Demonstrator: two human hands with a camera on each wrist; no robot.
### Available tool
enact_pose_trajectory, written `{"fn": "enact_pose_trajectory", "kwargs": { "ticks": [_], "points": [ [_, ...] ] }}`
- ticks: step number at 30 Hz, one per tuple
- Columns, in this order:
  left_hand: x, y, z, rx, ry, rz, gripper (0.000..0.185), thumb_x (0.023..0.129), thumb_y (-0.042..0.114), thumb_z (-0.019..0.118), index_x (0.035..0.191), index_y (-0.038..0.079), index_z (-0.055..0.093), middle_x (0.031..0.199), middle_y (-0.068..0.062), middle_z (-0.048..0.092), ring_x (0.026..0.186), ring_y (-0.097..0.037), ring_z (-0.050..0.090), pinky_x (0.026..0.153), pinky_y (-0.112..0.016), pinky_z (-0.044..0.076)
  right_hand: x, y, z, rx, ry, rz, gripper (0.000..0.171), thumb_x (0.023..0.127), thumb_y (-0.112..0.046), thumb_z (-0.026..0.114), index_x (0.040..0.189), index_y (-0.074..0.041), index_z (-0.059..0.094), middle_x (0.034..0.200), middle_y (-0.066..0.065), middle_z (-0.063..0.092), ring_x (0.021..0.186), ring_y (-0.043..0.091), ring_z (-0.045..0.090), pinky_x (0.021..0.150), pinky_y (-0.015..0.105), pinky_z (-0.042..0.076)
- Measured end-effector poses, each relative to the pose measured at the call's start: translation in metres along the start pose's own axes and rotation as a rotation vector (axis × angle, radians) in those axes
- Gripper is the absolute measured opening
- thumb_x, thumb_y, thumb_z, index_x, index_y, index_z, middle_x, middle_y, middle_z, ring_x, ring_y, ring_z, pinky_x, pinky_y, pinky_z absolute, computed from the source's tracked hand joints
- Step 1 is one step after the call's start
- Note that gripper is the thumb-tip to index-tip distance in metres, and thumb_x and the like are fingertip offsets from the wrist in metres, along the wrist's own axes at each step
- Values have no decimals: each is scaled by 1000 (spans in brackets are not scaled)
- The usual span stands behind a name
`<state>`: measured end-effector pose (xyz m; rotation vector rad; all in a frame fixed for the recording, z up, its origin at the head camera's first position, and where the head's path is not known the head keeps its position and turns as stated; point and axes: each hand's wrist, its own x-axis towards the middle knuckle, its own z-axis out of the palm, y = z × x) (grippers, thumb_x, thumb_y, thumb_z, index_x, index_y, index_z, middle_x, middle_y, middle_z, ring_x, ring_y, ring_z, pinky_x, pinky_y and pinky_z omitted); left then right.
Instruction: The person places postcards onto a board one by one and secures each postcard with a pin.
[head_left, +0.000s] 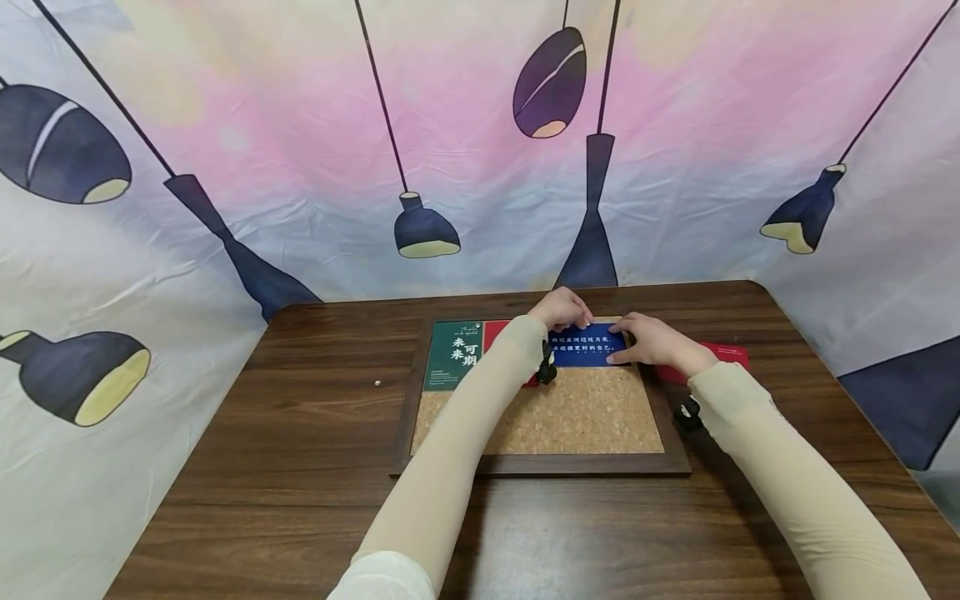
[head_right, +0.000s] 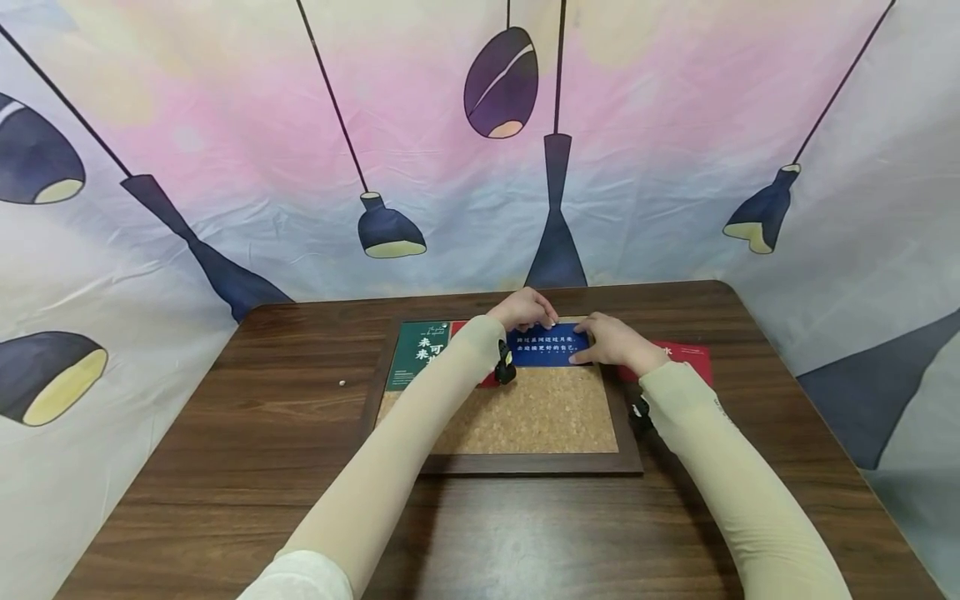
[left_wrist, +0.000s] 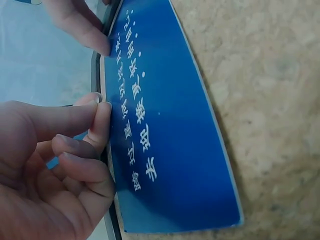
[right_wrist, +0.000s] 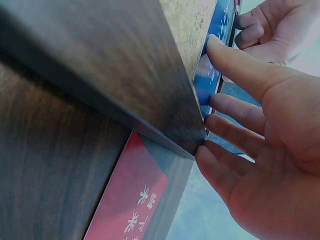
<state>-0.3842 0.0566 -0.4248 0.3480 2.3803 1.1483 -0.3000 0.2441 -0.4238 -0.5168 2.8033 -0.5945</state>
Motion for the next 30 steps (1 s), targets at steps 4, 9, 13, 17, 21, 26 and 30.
{"fn": "enact_pose_trajectory", "kwargs": {
  "ticks": [4,9,13,17,21,26,30],
  "points": [
    [0,1,-1,20,-22,4,14,96,3,65,94,6,79,60,-4,48,45,-13,29,47,-27,29,0,0,0,-6,-3,3,62,90,-29,77,134,10,57,139,33,47,124,48,50,105,61,40],
    [0,2,-1,53,-47,13,14,96,2,64,96,6,78,62,-4,51,43,-12,26,45,-26,27,1,1,0,-7,-4,-4,63,91,-30,77,134,11,57,139,34,47,123,48,50,105,61,40],
    [2,3,0,69,-44,-1,16,96,2,64,95,7,79,58,-1,50,43,-12,23,45,-26,27,0,2,1,-3,-6,-5,62,91,-29,77,134,11,57,138,34,47,123,48,50,105,61,40],
    [3,5,1,82,-27,-18,17,97,4,63,93,9,79,55,-1,42,43,-12,24,45,-27,27,1,2,1,5,-3,-5,62,91,-28,77,135,11,57,138,33,47,123,47,50,105,61,40],
    [1,8,3,99,-2,-33,17,96,5,63,91,9,79,61,-2,52,44,-12,26,45,-28,28,1,2,1,9,-2,-8,62,91,-28,76,135,11,56,139,34,47,124,48,50,105,61,40],
    [-2,11,4,94,32,-37,16,95,4,64,91,7,79,69,-6,63,47,-14,37,45,-28,31,2,2,1,11,-5,-9,62,92,-28,76,135,11,56,139,34,46,124,48,50,106,61,39],
    [-4,12,5,76,45,-35,15,95,4,64,88,3,77,64,-6,57,49,-16,43,48,-28,39,0,2,0,4,-4,-15,62,91,-28,76,135,11,56,138,34,47,123,48,50,105,61,40]
  ]
}}
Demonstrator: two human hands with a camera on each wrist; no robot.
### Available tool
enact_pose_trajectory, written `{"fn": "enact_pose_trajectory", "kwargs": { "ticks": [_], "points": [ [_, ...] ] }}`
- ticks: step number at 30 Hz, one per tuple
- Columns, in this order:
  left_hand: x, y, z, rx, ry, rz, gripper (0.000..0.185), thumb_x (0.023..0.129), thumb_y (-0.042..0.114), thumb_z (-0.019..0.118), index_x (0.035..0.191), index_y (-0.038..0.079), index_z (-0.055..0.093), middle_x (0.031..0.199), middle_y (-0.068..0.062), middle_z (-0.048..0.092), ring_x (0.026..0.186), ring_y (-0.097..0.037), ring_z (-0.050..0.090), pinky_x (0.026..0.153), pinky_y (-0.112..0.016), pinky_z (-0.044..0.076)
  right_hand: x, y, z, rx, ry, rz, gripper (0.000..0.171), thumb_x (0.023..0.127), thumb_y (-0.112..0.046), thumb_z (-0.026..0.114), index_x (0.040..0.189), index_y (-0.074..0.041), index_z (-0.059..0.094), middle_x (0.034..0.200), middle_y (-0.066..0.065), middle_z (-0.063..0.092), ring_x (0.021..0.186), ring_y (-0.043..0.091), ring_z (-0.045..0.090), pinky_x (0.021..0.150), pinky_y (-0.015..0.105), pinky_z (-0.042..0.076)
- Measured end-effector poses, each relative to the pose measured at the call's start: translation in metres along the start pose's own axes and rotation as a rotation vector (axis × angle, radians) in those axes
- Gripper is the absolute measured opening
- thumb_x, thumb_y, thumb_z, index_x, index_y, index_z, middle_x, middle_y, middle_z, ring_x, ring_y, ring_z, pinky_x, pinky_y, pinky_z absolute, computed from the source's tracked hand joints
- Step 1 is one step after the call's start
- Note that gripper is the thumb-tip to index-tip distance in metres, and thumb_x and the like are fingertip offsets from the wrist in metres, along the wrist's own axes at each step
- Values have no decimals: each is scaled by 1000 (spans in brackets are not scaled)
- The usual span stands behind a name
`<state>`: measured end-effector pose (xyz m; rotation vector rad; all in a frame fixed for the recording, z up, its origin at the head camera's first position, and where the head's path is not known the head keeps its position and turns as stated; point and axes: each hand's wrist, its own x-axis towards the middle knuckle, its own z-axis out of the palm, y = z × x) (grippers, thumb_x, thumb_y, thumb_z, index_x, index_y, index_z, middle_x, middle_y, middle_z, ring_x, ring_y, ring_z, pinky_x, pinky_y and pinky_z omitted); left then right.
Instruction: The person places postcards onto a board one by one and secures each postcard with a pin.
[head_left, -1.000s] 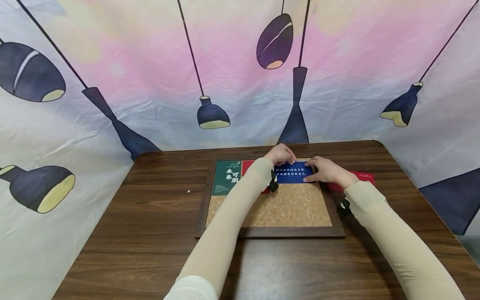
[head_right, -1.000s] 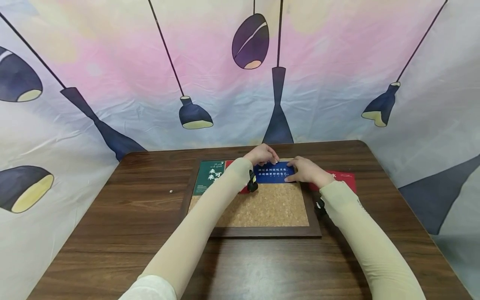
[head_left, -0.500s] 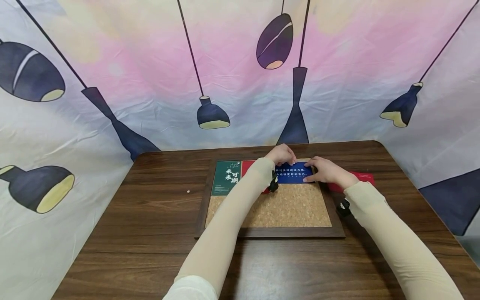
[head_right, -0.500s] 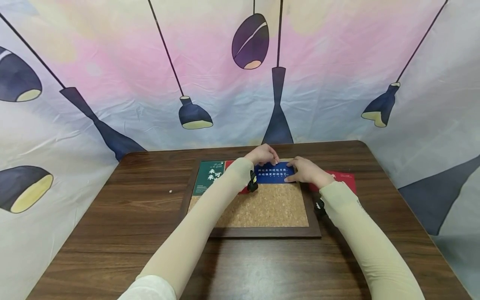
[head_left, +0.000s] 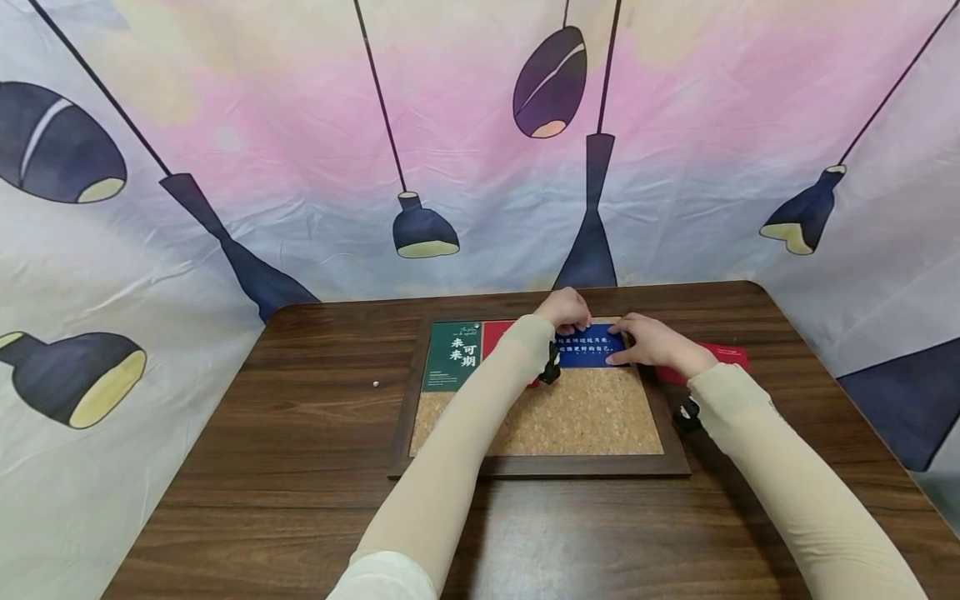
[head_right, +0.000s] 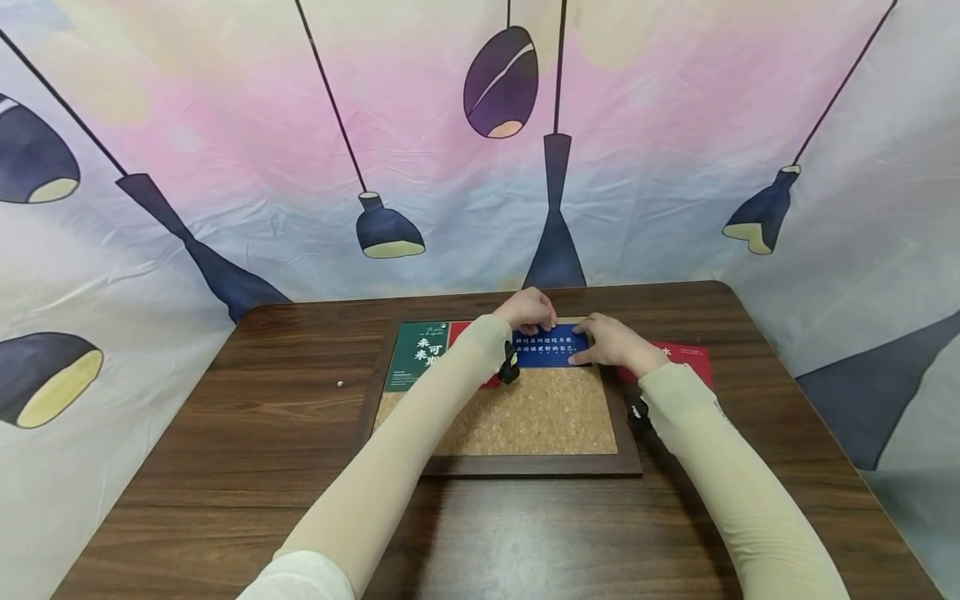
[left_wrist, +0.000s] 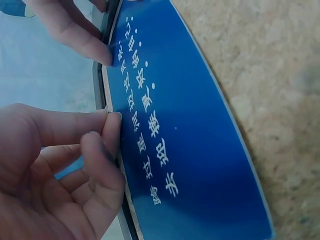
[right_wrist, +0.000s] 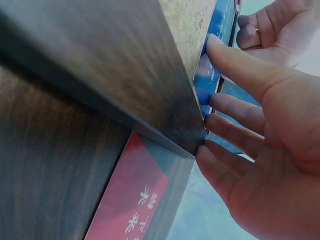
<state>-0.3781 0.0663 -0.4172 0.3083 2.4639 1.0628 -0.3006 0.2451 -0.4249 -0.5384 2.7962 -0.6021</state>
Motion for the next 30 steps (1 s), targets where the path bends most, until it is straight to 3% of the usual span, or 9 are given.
{"fn": "enact_pose_trajectory", "kwargs": {
  "ticks": [3,10,30],
  "points": [
    [-1,2,1,9,1,-6,15,95,3,63,86,1,75,62,-6,55,50,-18,46,49,-28,46,-1,0,0,2,3,-2,61,91,-28,77,134,11,57,138,34,47,123,48,50,105,61,40],
    [3,2,2,-13,3,-40,12,95,2,65,88,-2,74,71,-11,65,53,-19,62,53,-29,57,0,2,1,-8,10,-15,61,90,-28,77,134,11,57,135,34,49,123,48,50,106,61,39],
    [2,4,3,-38,27,-62,8,96,-1,63,94,-5,70,72,-14,66,57,-21,67,56,-29,58,0,0,0,-18,7,-21,63,90,-30,78,133,11,58,134,34,50,122,48,50,105,61,39]
  ]
}}
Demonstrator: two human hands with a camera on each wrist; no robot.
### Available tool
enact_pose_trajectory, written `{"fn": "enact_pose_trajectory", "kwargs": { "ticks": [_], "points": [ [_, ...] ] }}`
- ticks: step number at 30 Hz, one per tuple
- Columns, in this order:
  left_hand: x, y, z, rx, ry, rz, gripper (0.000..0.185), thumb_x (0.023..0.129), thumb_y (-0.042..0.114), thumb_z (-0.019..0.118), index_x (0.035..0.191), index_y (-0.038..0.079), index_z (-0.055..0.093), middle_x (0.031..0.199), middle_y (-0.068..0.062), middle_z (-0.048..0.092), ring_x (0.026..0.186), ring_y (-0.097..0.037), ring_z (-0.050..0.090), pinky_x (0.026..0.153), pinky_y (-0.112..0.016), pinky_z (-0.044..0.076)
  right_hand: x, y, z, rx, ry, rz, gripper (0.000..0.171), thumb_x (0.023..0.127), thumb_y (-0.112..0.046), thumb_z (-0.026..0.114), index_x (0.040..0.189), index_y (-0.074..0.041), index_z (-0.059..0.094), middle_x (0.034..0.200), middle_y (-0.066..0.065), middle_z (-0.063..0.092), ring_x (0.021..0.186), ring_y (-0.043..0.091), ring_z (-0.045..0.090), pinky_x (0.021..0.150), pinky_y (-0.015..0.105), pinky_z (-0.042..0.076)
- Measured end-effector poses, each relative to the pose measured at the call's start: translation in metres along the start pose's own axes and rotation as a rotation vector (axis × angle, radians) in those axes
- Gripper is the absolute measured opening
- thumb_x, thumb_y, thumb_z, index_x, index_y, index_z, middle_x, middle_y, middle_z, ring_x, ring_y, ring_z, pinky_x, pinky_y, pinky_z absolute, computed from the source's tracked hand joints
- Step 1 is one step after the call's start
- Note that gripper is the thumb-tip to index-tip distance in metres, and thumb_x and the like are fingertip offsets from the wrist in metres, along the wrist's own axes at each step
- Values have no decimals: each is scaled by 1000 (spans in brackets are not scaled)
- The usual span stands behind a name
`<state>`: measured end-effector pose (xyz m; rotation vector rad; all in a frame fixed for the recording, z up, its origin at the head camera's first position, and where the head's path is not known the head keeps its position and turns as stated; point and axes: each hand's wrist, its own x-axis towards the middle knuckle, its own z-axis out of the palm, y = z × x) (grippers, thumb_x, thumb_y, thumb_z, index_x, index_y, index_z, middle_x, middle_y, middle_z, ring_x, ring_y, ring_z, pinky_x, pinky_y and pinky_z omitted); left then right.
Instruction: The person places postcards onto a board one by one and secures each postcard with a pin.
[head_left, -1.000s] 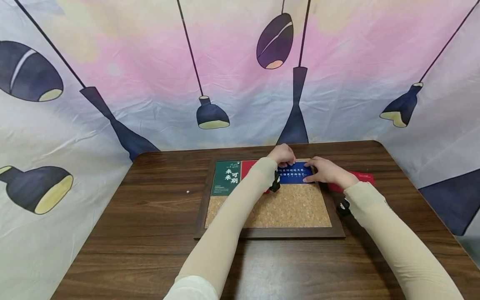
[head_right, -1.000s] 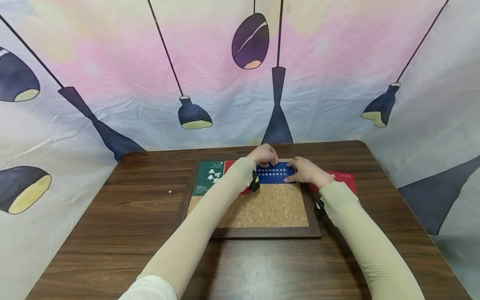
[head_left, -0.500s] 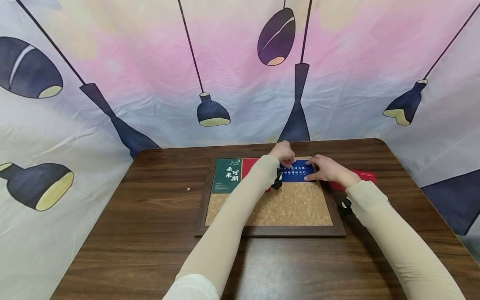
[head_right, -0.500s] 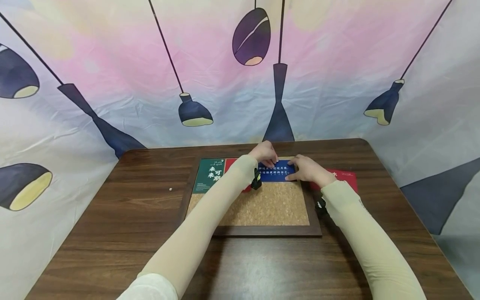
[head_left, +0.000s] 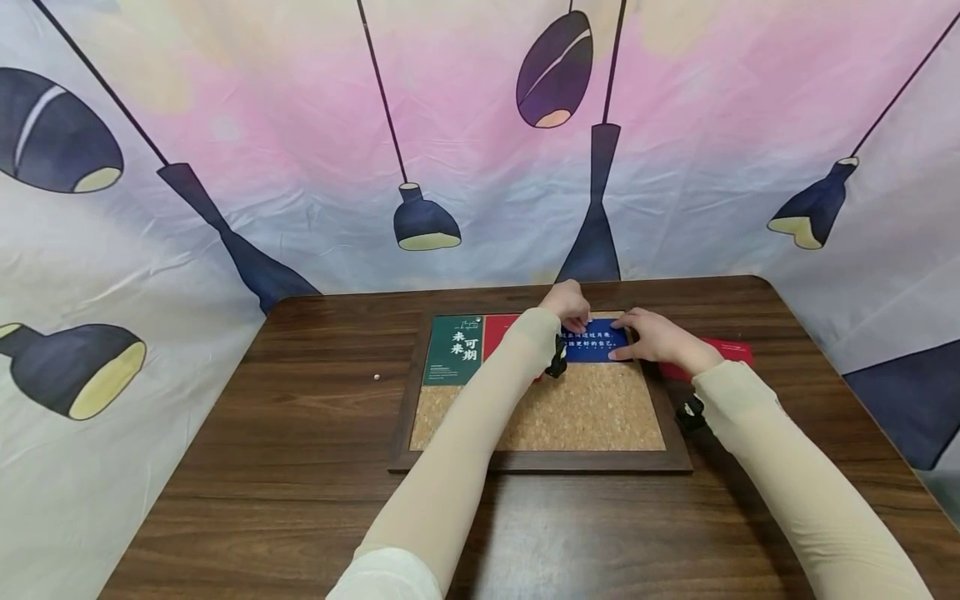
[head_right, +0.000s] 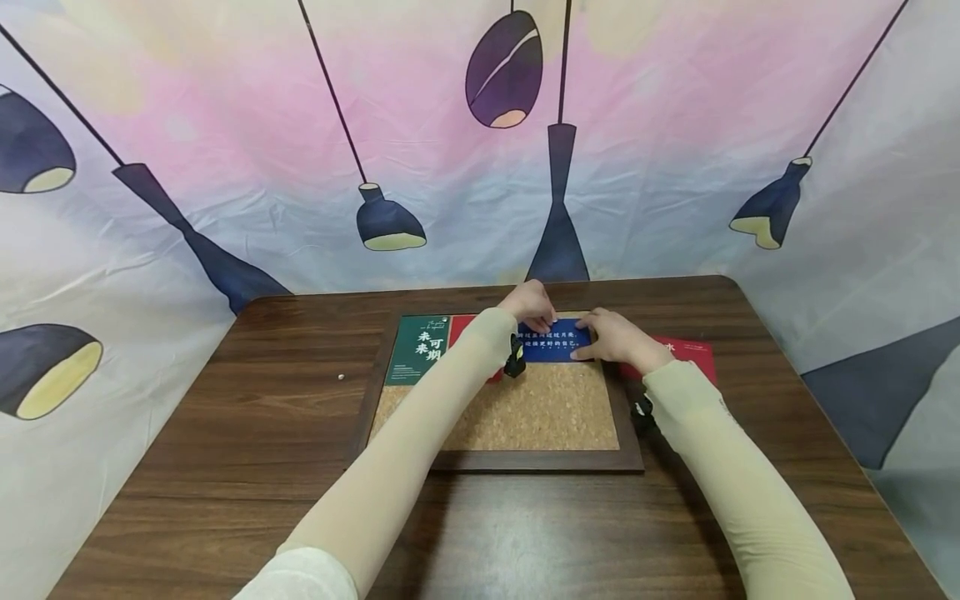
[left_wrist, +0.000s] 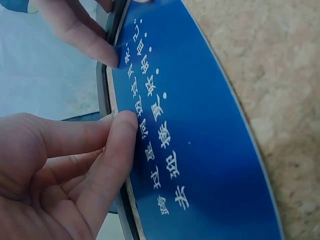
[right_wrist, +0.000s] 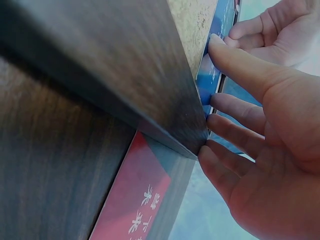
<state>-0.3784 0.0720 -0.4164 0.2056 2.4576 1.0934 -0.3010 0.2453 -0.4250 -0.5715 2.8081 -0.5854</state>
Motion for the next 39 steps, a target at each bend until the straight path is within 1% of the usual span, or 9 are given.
{"fn": "enact_pose_trajectory", "kwargs": {
  "ticks": [7,13,17,20,24,28,32,36,39],
  "points": [
    [1,3,1,38,4,12,10,95,-1,63,93,-5,72,73,-13,68,53,-19,64,53,-28,56,-1,2,-2,7,2,11,63,90,-30,78,134,11,57,135,34,50,122,48,50,106,61,39],
    [0,4,2,66,5,12,11,96,-2,61,86,-4,67,66,-12,62,50,-18,61,48,-26,52,0,3,0,15,5,6,62,91,-28,77,133,12,57,135,34,49,122,48,50,105,61,39],
    [0,2,4,68,-2,-7,7,95,-2,61,89,-4,65,65,-12,60,50,-18,61,49,-26,52,-1,2,2,29,2,6,61,91,-27,78,132,12,57,134,34,49,121,47,51,105,60,40],
    [0,0,5,50,-5,-13,5,96,-2,62,95,-5,66,70,-12,63,52,-18,62,53,-28,55,-1,1,3,28,0,7,61,90,-27,78,132,12,58,135,33,50,121,47,51,104,60,41],
    [0,-1,6,36,-6,-13,8,97,-1,62,100,-5,68,74,-13,64,54,-18,63,55,-29,57,-1,1,4,14,2,8,61,90,-28,78,132,11,58,135,33,49,122,48,51,104,60,41],
    [-2,-1,5,56,-20,-12,11,98,0,61,102,-5,70,70,-11,62,54,-18,62,54,-28,56,0,1,4,15,-5,9,61,91,-29,77,133,11,58,136,33,49,122,48,50,103,60,41],
    [-2,-1,4,82,-46,0,13,99,1,59,88,-1,66,70,-10,60,55,-18,62,53,-28,55,0,0,3,21,-10,8,61,91,-29,77,133,11,58,136,33,48,122,48,50,103,60,41],
    [-2,-2,2,96,-62,11,33,100,2,57,68,7,51,67,-9,55,54,-18,60,53,-27,55,-1,0,2,19,-8,6,61,91,-28,77,134,11,57,136,33,49,122,47,50,104,60,41],
    [-3,-2,1,99,-61,30,40,101,5,56,62,9,45,61,-9,53,53,-18,58,56,-28,57,-2,0,-1,17,-4,9,61,91,-27,77,134,11,57,136,33,48,122,48,50,104,61,40]
  ]
}}
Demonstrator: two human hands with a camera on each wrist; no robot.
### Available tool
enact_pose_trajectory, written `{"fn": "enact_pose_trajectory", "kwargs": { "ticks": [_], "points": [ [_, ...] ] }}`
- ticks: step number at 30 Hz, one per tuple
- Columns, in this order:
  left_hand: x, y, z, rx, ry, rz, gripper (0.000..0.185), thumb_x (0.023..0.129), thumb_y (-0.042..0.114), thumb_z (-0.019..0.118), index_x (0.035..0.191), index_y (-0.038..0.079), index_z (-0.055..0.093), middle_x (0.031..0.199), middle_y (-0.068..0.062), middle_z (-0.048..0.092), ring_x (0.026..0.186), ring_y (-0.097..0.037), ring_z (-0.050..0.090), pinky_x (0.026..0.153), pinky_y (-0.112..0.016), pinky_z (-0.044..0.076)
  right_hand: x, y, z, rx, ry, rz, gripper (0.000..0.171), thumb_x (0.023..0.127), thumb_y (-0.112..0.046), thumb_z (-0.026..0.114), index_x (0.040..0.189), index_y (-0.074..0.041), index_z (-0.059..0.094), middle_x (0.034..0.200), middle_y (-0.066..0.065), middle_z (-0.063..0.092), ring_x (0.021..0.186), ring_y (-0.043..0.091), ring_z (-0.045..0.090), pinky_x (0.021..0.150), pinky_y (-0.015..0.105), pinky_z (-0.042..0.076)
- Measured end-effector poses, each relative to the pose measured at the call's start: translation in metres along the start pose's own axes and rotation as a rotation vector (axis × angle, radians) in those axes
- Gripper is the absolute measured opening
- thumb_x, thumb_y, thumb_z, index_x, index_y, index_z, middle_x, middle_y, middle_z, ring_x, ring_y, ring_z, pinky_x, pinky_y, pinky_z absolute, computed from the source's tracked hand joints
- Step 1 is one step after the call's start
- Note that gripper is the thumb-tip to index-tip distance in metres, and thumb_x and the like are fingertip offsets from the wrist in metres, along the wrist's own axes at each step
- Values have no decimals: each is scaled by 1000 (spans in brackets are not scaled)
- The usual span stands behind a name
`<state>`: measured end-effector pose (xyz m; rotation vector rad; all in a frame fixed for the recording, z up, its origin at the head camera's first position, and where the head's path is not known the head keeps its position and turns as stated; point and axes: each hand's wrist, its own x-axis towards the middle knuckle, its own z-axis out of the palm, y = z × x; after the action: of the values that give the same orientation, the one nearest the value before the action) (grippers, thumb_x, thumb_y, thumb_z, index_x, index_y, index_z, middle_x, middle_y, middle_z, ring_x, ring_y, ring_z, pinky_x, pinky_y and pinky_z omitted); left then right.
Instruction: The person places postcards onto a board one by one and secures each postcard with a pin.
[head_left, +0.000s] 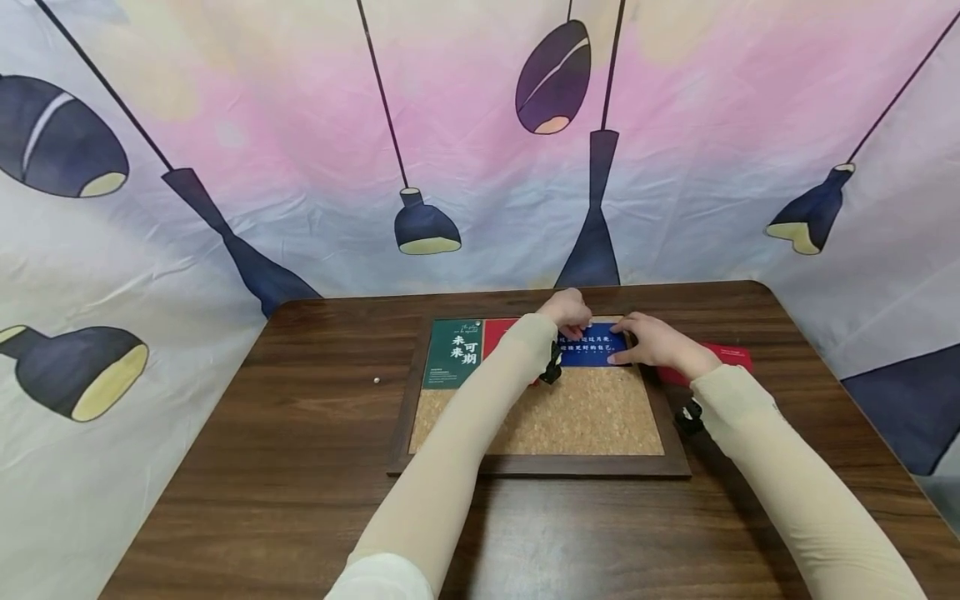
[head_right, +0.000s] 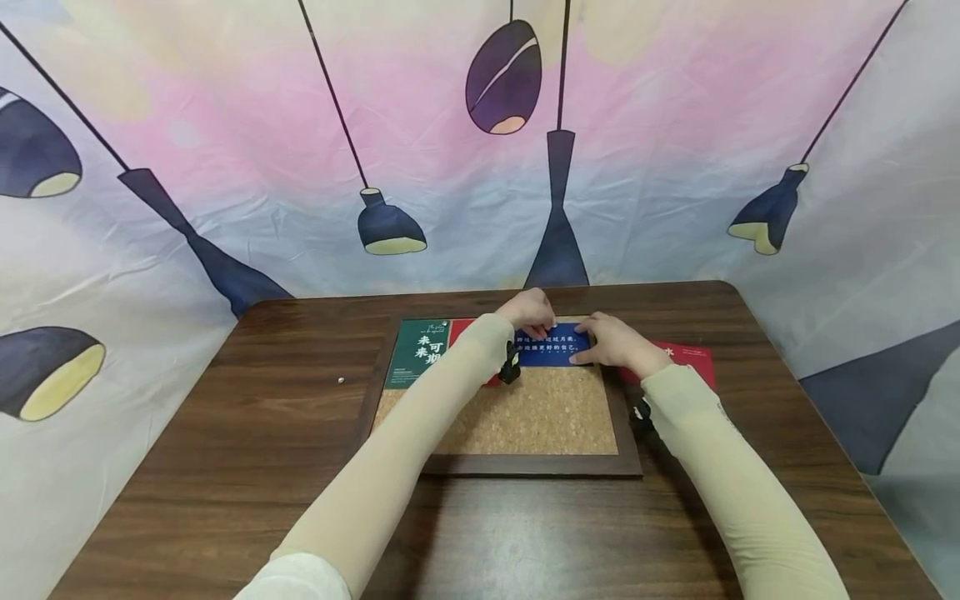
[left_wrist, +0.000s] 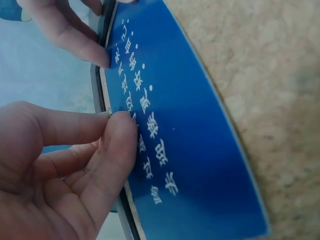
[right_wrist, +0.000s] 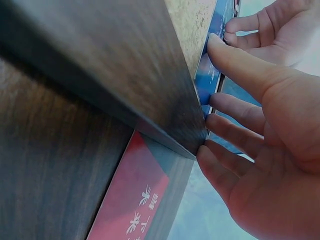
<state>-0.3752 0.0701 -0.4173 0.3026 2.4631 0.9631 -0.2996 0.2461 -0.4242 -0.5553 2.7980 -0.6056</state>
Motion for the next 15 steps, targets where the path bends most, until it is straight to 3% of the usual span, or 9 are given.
{"fn": "enact_pose_trajectory", "kwargs": {
  "ticks": [15],
  "points": [
    [-13,-13,-10,89,31,78,40,101,6,57,61,10,51,60,-7,55,53,-18,60,60,-29,58,-1,-3,-1,-6,-4,7,63,91,-30,77,134,10,57,139,35,46,126,50,47,105,61,39]
  ]
}}
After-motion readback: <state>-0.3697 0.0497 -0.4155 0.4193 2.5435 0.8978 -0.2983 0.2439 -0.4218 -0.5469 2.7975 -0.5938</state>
